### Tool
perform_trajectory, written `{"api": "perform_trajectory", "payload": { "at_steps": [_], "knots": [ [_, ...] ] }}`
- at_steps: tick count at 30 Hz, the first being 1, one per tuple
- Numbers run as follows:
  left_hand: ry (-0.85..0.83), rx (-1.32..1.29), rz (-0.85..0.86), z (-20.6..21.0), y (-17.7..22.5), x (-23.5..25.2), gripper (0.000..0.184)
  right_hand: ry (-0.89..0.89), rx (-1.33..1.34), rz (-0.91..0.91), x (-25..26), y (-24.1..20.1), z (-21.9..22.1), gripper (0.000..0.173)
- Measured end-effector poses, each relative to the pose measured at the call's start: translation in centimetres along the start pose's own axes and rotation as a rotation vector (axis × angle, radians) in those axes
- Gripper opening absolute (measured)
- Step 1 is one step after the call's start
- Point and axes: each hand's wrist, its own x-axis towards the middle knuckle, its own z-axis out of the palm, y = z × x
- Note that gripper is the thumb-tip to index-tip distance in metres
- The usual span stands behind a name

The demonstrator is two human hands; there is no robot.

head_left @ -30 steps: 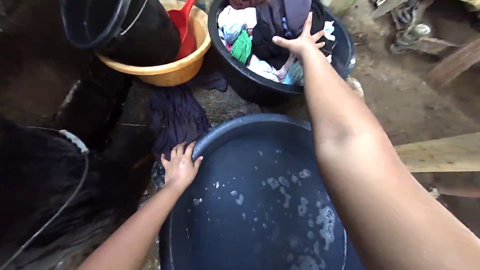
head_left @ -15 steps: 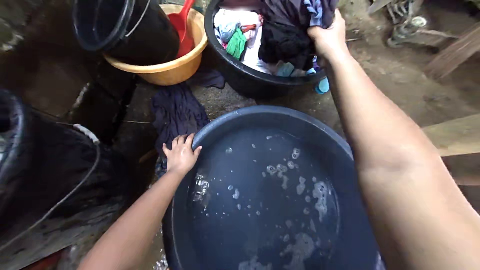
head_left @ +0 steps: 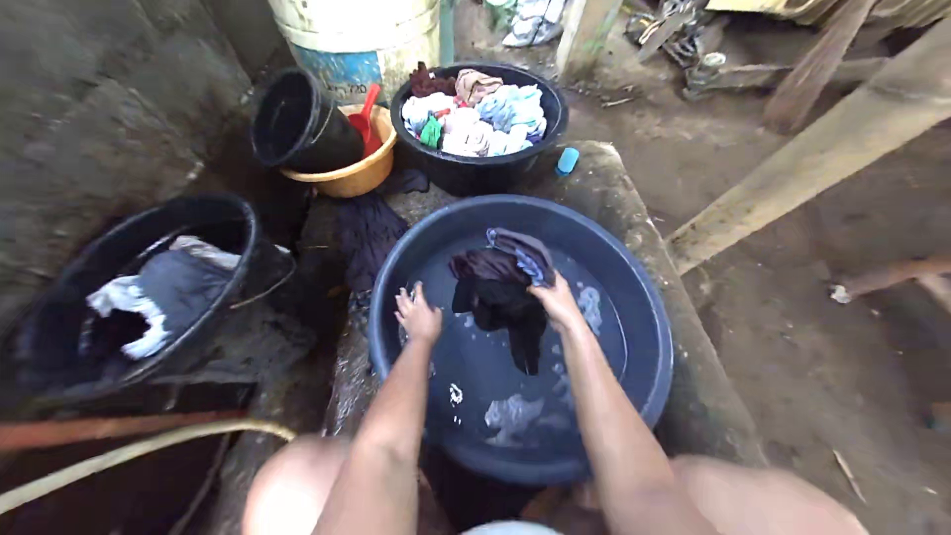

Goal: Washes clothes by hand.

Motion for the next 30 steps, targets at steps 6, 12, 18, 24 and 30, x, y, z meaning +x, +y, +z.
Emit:
{"api": "perform_trajectory", "payload": {
  "at_steps": [6, 12, 18, 24, 30],
  "knots": [
    [-0.333, 0.016, -0.110, 2.4, -1.6, -13.1, 0.077, 0.304, -0.173, 0.236, -6.8, 10.5, -1.0, 0.065],
    [-0.290, -0.038, -0.071, -0.1, -0.7, -18.1, 0.068, 0.464, 0.101, 0.481, -14.3, 7.6, 1.6, 0.054],
    [-0.289, 0.044, 0.026, 0.2, 0.6, -21.5, 0.066, 0.192, 0.004, 0.425, -16.4, 11.2, 0.2, 0.037],
    [-0.271, 0.165, 0.076, 1.0, 1.5, -21.0, 0.070, 0.131, -0.050, 0.400, -17.5, 10.0, -0.2, 0.035],
    [-0.256, 0.200, 0.117, 1.8, 3.4, -15.9, 0.077, 0.151, 0.060, 0.493, -16.9, 10.8, 2.5, 0.057]
  ]
}}
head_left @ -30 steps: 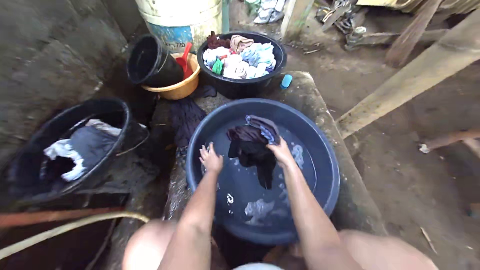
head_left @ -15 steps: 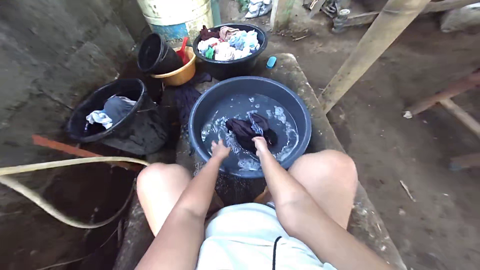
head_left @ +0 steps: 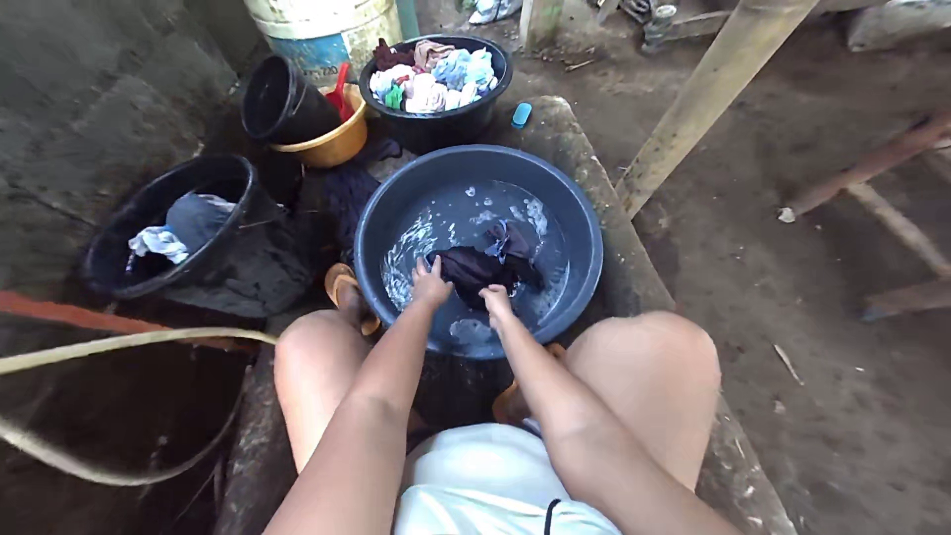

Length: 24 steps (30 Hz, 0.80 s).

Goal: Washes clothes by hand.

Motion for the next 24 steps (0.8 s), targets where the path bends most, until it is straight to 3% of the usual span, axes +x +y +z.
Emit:
{"api": "perform_trajectory", "payload": {
  "at_steps": [2, 5, 9, 14, 19, 22, 24],
  "knots": [
    [0.021, 0.000, 0.048, 0.0, 1.0, 3.2, 0.070, 0.119, -0.053, 0.085, 1.0, 0.1, 0.7, 0.073],
    [0.013, -0.085, 0.116, 1.0, 2.3, 8.6, 0.063, 0.254, -0.090, 0.196, 3.7, 0.4, 1.6, 0.081],
    [-0.142, 0.056, 0.215, 4.1, 1.2, 14.1, 0.063, 0.234, -0.385, 0.127, 8.7, 0.7, 3.2, 0.083],
    [-0.272, 0.019, -0.032, 9.0, -3.1, 17.3, 0.069, -0.076, -0.821, -0.130, 16.7, 0.2, 1.4, 0.080],
    [-0.328, -0.014, -0.247, 11.2, -1.5, 17.5, 0.081, -0.450, -0.769, -0.296, 24.6, -3.0, -0.7, 0.081],
    [-0.327, 0.022, -0.267, 11.2, 0.5, 17.4, 0.084, -0.225, -0.845, -0.265, 24.8, -4.5, 0.6, 0.078],
    [-0.401, 0.071, -0.233, 10.1, 1.9, 17.0, 0.075, -0.021, -0.882, -0.201, 22.9, -4.3, 2.2, 0.071]
  ]
}}
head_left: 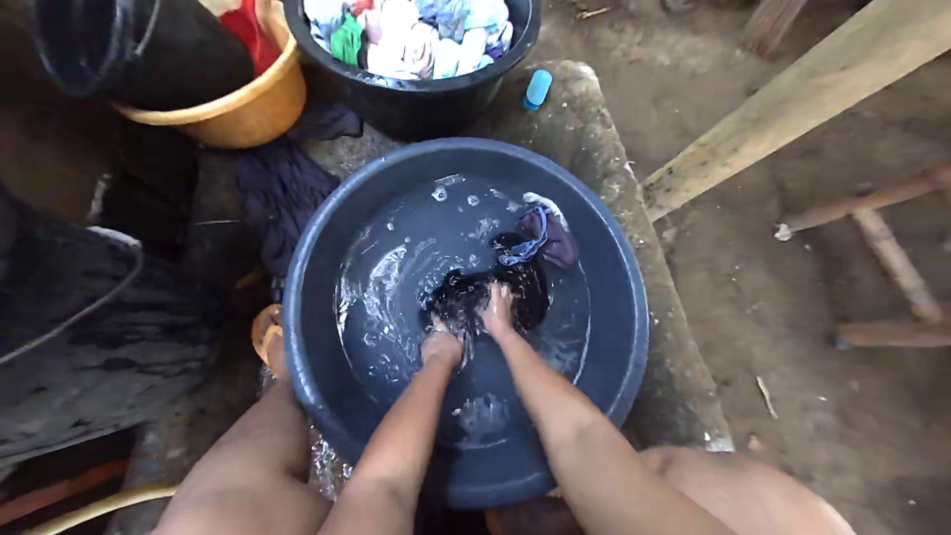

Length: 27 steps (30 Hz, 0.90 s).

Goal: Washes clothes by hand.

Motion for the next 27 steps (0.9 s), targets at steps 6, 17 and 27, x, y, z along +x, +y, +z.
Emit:
{"api": "perform_trajectory", "payload": {
  "at_steps": [6, 17, 27],
  "knots": [
    [-0.332, -0.034, 0.084, 0.5, -2.2, -3.2, 0.071, -0.115, -0.251, -0.118, -7.6, 1.6, 0.8, 0.057],
    [-0.027, -0.760, 0.321, -4.0, -6.4, -12.5, 0.065, -0.296, 0.119, -0.256, -17.0, -6.3, -13.6, 0.051],
    [0.513, -0.470, 0.851, -15.2, -1.6, -17.1, 0.083, 0.048, -0.031, -1.032, -28.0, -15.3, -28.2, 0.024]
  ]
}}
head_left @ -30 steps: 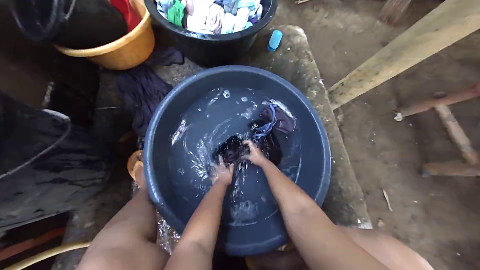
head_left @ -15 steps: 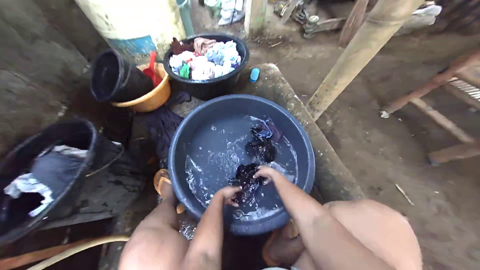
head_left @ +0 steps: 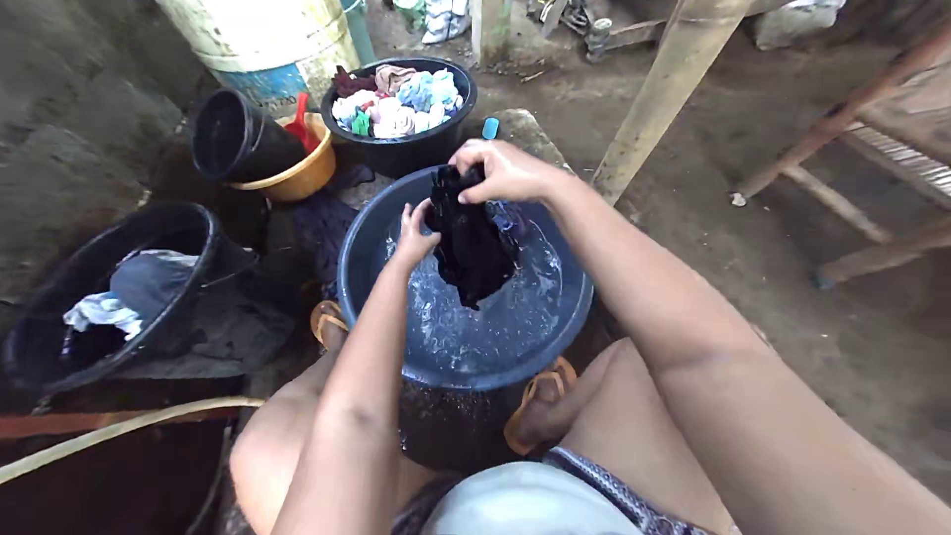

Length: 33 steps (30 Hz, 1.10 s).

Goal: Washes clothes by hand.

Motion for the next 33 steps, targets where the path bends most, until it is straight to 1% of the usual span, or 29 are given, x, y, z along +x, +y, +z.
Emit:
{"api": "perform_trajectory", "payload": {
  "at_steps": [2, 3, 4, 5, 6, 7, 9, 10, 11, 12, 13, 15, 16, 18, 20, 22, 23, 25, 27, 28, 30, 31, 33],
  "knots": [
    [-0.024, 0.123, 0.038, -0.8, 0.6, 1.7, 0.074, 0.048, 0.006, -0.155, 0.6, 0.8, -1.0, 0.023],
    [-0.040, 0.225, 0.039, -1.4, 0.9, 2.1, 0.067, 0.061, -0.002, -0.188, 0.9, 1.5, -1.1, 0.022],
    [-0.050, 0.332, 0.020, -2.0, 1.0, 2.3, 0.062, 0.058, -0.034, -0.172, 1.0, 2.3, -1.1, 0.023],
    [-0.046, 0.439, 0.002, -2.6, 0.8, 2.3, 0.057, 0.038, -0.089, -0.105, 1.1, 3.4, -1.0, 0.025],
    [-0.037, 0.532, -0.012, -3.2, 0.0, 2.3, 0.051, 0.011, -0.164, -0.013, 1.3, 5.1, -0.4, 0.028],
    [-0.035, 0.595, -0.021, -3.6, -1.3, 2.2, 0.045, 0.000, -0.234, 0.054, 1.4, 7.9, 0.7, 0.031],
    [-0.066, 0.675, -0.043, -3.4, -4.4, 1.5, 0.036, -0.015, -0.336, 0.154, 1.1, 15.1, 4.9, 0.035],
    [-0.106, 0.718, -0.037, -2.7, -6.0, 1.1, 0.034, -0.049, -0.355, 0.209, 0.6, 18.2, 7.4, 0.035],
    [-0.186, 0.755, -0.048, -1.7, -7.6, 0.7, 0.034, -0.109, -0.355, 0.264, 0.1, 20.6, 10.0, 0.035],
    [-0.290, 0.785, -0.053, -0.6, -9.1, 0.4, 0.036, -0.193, -0.347, 0.324, -0.2, 22.5, 12.6, 0.035],
    [-0.403, 0.808, -0.055, 0.6, -10.9, 0.1, 0.040, -0.315, -0.333, 0.408, -0.5, 23.7, 15.1, 0.037],
    [-0.617, 0.819, -0.086, 3.3, -14.7, -0.6, 0.050, -0.548, -0.300, 0.553, -0.8, 25.3, 20.0, 0.048],
    [-0.705, 0.805, -0.121, 4.5, -16.2, -1.0, 0.057, -0.641, -0.284, 0.611, -0.8, 25.5, 22.2, 0.055],
    [-0.787, 0.783, -0.193, 6.8, -18.2, -1.8, 0.066, -0.707, -0.256, 0.701, -1.2, 25.1, 26.3, 0.063],
    [-0.801, 0.796, -0.259, 8.9, -19.0, -2.6, 0.069, -0.684, -0.274, 0.746, -1.9, 23.9, 29.6, 0.058],
    [-0.803, 0.826, -0.326, 10.5, -19.1, -3.4, 0.066, -0.699, -0.307, 0.748, -2.9, 23.1, 31.7, 0.049],
    [-0.794, 0.828, -0.365, 11.1, -19.2, -3.8, 0.065, -0.702, -0.294, 0.751, -3.5, 23.1, 32.1, 0.049],
    [-0.758, 0.802, -0.476, 11.8, -18.6, -4.7, 0.068, -0.714, -0.232, 0.800, -4.0, 23.7, 31.5, 0.054],
    [-0.745, 0.796, -0.591, 12.5, -17.8, -5.6, 0.063, -0.719, -0.202, 0.839, -4.0, 24.5, 30.6, 0.062],
    [-0.743, 0.805, -0.626, 12.9, -17.4, -6.2, 0.061, -0.682, -0.210, 0.848, -4.2, 24.5, 30.6, 0.063],
    [-0.745, 0.812, -0.673, 13.2, -16.7, -7.7, 0.060, -0.609, -0.285, 0.820, -5.5, 23.1, 31.7, 0.058],
    [-0.736, 0.802, -0.694, 13.0, -16.3, -8.6, 0.059, -0.621, -0.334, 0.791, -6.4, 22.2, 32.6, 0.059],
    [-0.718, 0.813, -0.708, 12.8, -15.8, -10.1, 0.058, -0.725, -0.371, 0.746, -8.4, 20.2, 33.3, 0.065]
  ]
}}
